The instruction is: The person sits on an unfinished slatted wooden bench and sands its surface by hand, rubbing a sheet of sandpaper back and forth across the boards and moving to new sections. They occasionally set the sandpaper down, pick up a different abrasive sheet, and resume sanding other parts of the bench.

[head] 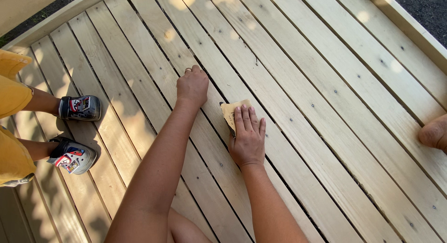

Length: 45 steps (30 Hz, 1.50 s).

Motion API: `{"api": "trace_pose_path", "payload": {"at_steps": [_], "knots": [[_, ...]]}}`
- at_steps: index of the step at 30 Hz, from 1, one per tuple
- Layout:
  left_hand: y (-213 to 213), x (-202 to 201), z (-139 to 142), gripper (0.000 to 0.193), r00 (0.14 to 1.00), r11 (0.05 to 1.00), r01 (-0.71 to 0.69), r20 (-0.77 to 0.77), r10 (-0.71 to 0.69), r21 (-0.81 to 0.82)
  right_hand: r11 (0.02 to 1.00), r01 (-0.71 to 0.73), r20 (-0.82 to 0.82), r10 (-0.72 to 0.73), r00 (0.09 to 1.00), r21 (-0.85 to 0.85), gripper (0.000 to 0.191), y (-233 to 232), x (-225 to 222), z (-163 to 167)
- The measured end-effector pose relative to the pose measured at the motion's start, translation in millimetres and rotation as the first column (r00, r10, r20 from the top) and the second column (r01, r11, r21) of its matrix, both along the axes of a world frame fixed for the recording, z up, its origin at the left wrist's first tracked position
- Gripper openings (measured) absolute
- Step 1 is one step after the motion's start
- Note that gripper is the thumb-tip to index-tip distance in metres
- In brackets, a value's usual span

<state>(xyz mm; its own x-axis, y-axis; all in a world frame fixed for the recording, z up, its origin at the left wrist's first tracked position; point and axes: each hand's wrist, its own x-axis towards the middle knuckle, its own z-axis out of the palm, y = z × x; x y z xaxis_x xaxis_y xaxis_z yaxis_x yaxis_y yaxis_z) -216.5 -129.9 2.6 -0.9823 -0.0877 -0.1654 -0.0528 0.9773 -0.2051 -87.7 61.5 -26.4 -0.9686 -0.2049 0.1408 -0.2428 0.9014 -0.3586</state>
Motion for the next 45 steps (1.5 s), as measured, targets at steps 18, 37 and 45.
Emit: {"api": "trace_pose_path", "payload": {"at_steps": [18, 37, 45], "knots": [[3, 35, -31, 0.082, 0.884, 0.881, -0.34, -0.209, 0.419, 0.328, 1.0, -0.006, -0.006, 0.006, 1.0, 0.005, 0.07, 1, 1, 1], [51, 31, -54, 0.058, 0.926, 0.843, 0.372, -0.221, -0.307, 0.389, 0.989, -0.022, -0.051, 0.014, 0.999, -0.149, 0.061, 6, 2, -2], [50, 80, -59, 0.072, 0.862, 0.947, 0.089, -0.5, 0.082, 0.308, 0.981, -0.02, -0.049, 0.011, 0.999, -0.194, 0.056, 6, 4, -4]]}}
